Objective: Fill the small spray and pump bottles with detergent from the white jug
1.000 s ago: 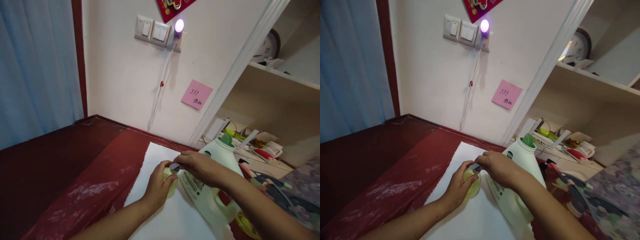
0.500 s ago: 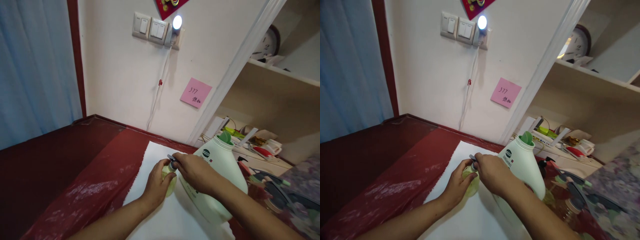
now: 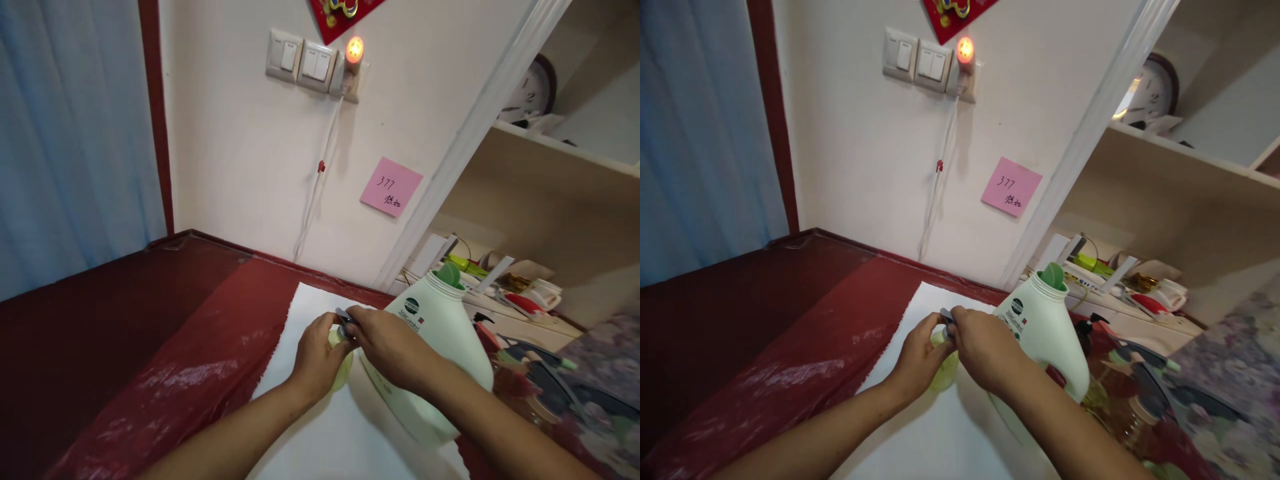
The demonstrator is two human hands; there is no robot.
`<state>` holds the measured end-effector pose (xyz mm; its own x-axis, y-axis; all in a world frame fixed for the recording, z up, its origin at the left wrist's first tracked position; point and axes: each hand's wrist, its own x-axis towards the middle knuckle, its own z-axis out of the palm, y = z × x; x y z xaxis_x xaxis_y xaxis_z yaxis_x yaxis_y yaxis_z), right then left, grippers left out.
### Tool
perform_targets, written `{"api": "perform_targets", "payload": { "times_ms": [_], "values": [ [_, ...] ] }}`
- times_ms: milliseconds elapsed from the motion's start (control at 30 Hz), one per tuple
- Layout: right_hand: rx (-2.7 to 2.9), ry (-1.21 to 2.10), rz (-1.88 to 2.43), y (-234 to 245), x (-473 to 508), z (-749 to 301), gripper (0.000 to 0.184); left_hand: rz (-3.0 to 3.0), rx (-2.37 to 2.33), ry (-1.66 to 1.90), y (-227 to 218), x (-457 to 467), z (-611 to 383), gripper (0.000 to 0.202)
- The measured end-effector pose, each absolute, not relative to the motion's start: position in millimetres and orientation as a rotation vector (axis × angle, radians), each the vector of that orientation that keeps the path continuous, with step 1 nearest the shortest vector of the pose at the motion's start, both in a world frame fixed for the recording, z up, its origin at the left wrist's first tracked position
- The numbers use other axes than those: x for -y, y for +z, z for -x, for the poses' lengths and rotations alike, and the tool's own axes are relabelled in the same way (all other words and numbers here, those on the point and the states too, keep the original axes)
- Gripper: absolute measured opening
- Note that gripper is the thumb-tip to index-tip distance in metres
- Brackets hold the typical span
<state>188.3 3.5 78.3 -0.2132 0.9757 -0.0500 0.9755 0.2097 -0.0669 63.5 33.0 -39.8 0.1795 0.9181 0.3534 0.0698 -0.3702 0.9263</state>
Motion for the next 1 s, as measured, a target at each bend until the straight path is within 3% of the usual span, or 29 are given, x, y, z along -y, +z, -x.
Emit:
{"api": "perform_targets", "payload": {
  "times_ms": [367, 633, 767, 1000],
  "values": [
    [2.566, 0.158, 1.782, 83.7, -10.2, -199.7, 0.016, -1.582, -0.72, 1.137, -38.4, -40.3, -55.1, 0.015],
    [2.571, 0.173, 1.766, 84.2, -8.2, -200.0, 0.02, -1.457, -0.774, 1.204, -42.0, -36.6, -64.4, 0.036],
    [2.591, 0.179, 1.732, 85.2, -9.6, -200.0, 0.019, -1.432, -0.76, 1.232, -39.2, -36.2, -67.0, 0.023],
    [2.636, 0.187, 1.693, 85.2, -14.4, -203.2, 0.017, -1.559, -0.842, 1.199, -33.1, -33.1, -62.9, 0.018]
  ]
}}
